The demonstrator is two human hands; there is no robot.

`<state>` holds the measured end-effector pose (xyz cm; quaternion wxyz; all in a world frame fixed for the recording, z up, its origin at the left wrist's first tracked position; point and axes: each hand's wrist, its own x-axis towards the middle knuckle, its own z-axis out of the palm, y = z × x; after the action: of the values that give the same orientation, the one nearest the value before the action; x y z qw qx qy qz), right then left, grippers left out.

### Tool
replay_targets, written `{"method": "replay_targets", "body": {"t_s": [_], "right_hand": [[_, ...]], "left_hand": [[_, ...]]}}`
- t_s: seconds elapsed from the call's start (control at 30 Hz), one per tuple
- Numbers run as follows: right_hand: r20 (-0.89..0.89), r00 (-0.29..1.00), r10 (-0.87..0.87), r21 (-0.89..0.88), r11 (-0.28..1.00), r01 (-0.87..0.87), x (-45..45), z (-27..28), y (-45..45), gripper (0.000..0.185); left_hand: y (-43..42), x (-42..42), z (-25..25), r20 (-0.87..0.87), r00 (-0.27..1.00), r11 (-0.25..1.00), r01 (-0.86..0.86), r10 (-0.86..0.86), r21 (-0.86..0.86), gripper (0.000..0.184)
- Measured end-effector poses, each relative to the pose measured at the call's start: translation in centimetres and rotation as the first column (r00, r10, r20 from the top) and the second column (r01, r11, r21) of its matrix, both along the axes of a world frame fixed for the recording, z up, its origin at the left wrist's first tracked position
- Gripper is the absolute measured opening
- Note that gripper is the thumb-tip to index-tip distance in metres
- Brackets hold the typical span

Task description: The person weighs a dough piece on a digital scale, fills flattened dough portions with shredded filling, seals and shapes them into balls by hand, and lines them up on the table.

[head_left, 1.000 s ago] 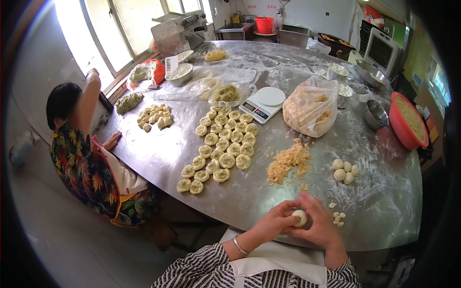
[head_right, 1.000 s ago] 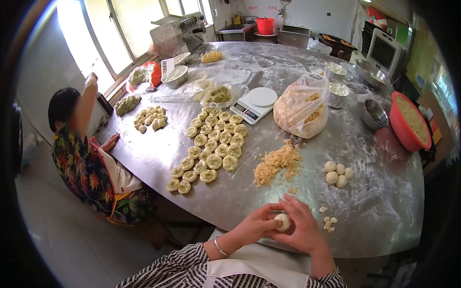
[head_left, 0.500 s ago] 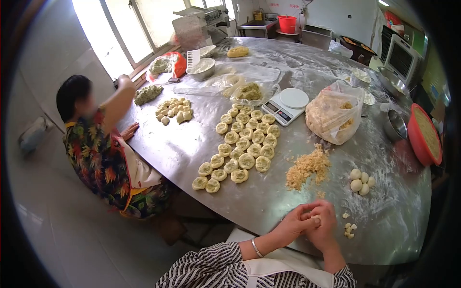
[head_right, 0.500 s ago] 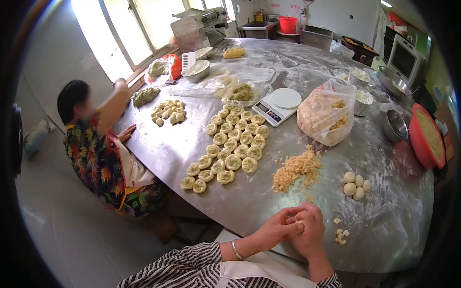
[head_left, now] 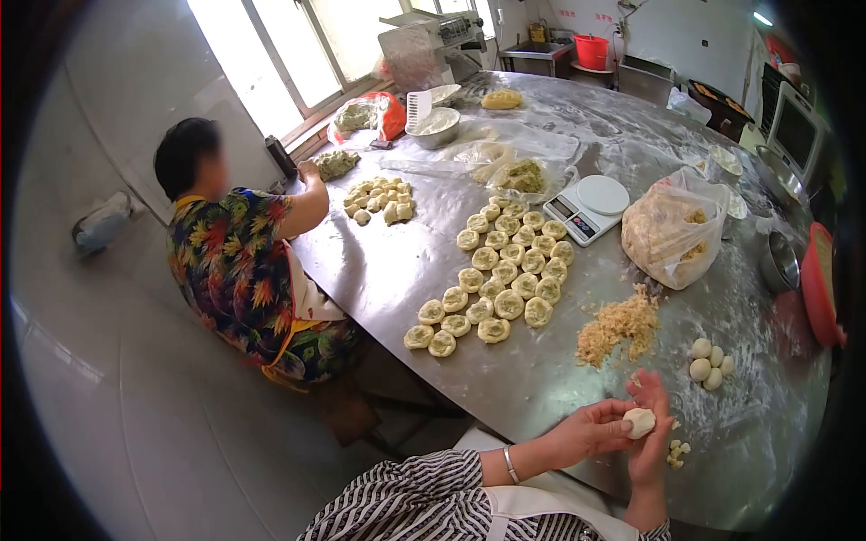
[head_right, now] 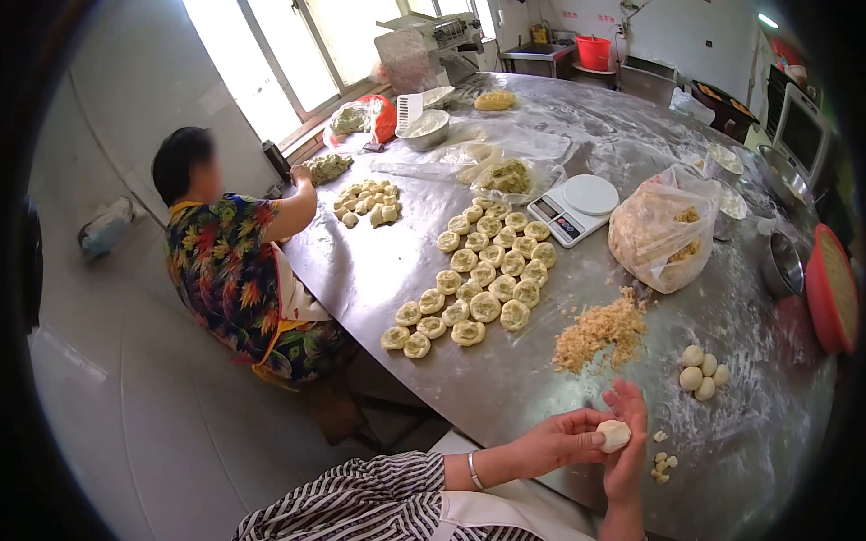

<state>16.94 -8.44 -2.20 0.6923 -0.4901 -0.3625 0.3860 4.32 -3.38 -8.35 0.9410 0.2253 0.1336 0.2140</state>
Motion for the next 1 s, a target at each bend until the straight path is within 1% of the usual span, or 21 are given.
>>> {"method": "replay_targets", "body": {"t_s": [0.07, 0.13, 0.17, 0.2, 0.27, 0.33, 0.37, 0.43, 0.47, 0.5, 0.53, 0.57, 0.6, 0.67, 0.77, 0.8, 0.87, 0.9, 1.0], "right_hand": [[-0.030, 0.999, 0.029, -0.025, 0.999, -0.030, 0.2, -0.1, -0.2, 0.067], [0.166, 0.968, 0.188, -0.161, 0.974, -0.161, 2.8, -1.8, -1.3, 0.069], [0.214, 0.950, 0.225, -0.172, 0.966, -0.190, 3.6, -2.1, -1.4, 0.070], [0.261, 0.929, 0.264, -0.185, 0.958, -0.220, 4.2, -2.4, -1.5, 0.071], [0.239, 0.924, 0.299, -0.206, 0.945, -0.253, 4.6, -2.9, -1.9, 0.072], [0.098, 0.953, 0.286, -0.215, 0.941, -0.260, 4.4, -2.9, -2.2, 0.072], [0.053, 0.981, 0.186, -0.137, 0.975, -0.178, 3.6, -2.9, -2.1, 0.070], [-0.045, 0.998, -0.047, -0.005, 0.999, 0.047, 0.9, -1.2, -1.1, 0.067], [0.176, 0.983, -0.052, 0.032, 0.998, 0.048, 1.6, -1.4, -1.2, 0.062], [0.457, 0.889, 0.033, -0.027, 0.999, -0.023, 3.1, -0.5, -1.6, 0.064], [0.683, 0.717, 0.141, -0.141, 0.988, -0.061, 4.9, 0.7, -2.4, 0.068], [0.837, 0.530, 0.134, -0.090, 0.990, -0.107, 5.7, 1.2, -2.6, 0.063], [0.941, 0.314, 0.130, -0.078, 0.982, -0.173, 5.8, 1.6, -2.8, 0.061], [0.959, 0.263, 0.107, -0.087, 0.992, -0.087, 4.8, 2.6, -3.5, 0.051], [0.930, 0.350, 0.114, -0.098, 0.993, -0.064, 5.3, 1.5, -4.2, 0.051], [0.913, 0.395, 0.098, -0.085, 0.995, -0.049, 5.9, 1.3, -4.5, 0.051], [0.770, 0.606, 0.198, -0.244, 0.970, -0.008, 7.5, 1.8, -5.2, 0.049], [0.674, 0.702, 0.232, -0.318, 0.948, -0.007, 8.4, 2.0, -5.4, 0.048], [0.493, 0.869, 0.041, -0.291, 0.949, 0.120, 12.5, 1.0, -6.1, 0.045]], "left_hand": [[0.2, -0.1, 0.1, -0.053, 0.998, 1.000, 0.028, -0.027, 0.014, 0.053], [0.1, -0.6, 2.8, -0.111, 0.992, 0.995, 0.061, -0.052, 0.074, 0.048], [0.0, -0.8, 3.8, -0.140, 0.988, 0.991, 0.079, -0.064, 0.104, 0.046], [-0.2, -0.7, 3.5, -0.114, 0.993, 0.991, 0.055, -0.041, 0.125, 0.045], [-0.9, -0.3, 2.4, -0.059, 0.998, 0.987, 0.006, 0.004, 0.163, 0.043], [-1.0, -0.1, 2.0, -0.077, 0.995, 0.993, -0.050, 0.059, 0.110, 0.044], [-1.1, 0.0, 1.7, -0.086, 0.993, 0.994, -0.074, 0.081, 0.080, 0.044], [-0.2, -0.8, 0.9, -0.207, 0.973, 0.993, -0.082, 0.098, 0.085, 0.040], [0.0, -0.8, 1.0, -0.255, 0.965, 0.996, -0.050, 0.068, 0.075, 0.038], [0.1, -1.1, 2.3, -0.335, 0.937, 0.987, -0.054, 0.102, 0.148, 0.037], [0.3, -1.5, 3.3, -0.401, 0.908, 0.976, -0.034, 0.121, 0.216, 0.035], [0.2, -1.5, 3.4, -0.399, 0.903, 0.954, -0.038, 0.160, 0.297, 0.034], [0.0, -1.3, 3.2, -0.388, 0.899, 0.925, -0.045, 0.202, 0.378, 0.033], [-0.4, -0.7, 2.8, -0.366, 0.900, 0.883, -0.039, 0.234, 0.469, 0.032], [-0.4, -0.3, 3.0, -0.342, 0.917, 0.883, -0.022, 0.205, 0.469, 0.030], [-0.3, -0.1, 3.5, -0.343, 0.922, 0.906, -0.020, 0.180, 0.422, 0.030], [-0.2, 0.3, 4.2, -0.352, 0.925, 0.945, -0.022, 0.143, 0.325, 0.030], [0.0, 0.4, 4.1, -0.382, 0.906, 0.914, -0.012, 0.181, 0.405, 0.028], [0.2, 0.2, 2.9, -0.440, 0.845, 0.799, 0.025, 0.304, 0.601, 0.024]]}}
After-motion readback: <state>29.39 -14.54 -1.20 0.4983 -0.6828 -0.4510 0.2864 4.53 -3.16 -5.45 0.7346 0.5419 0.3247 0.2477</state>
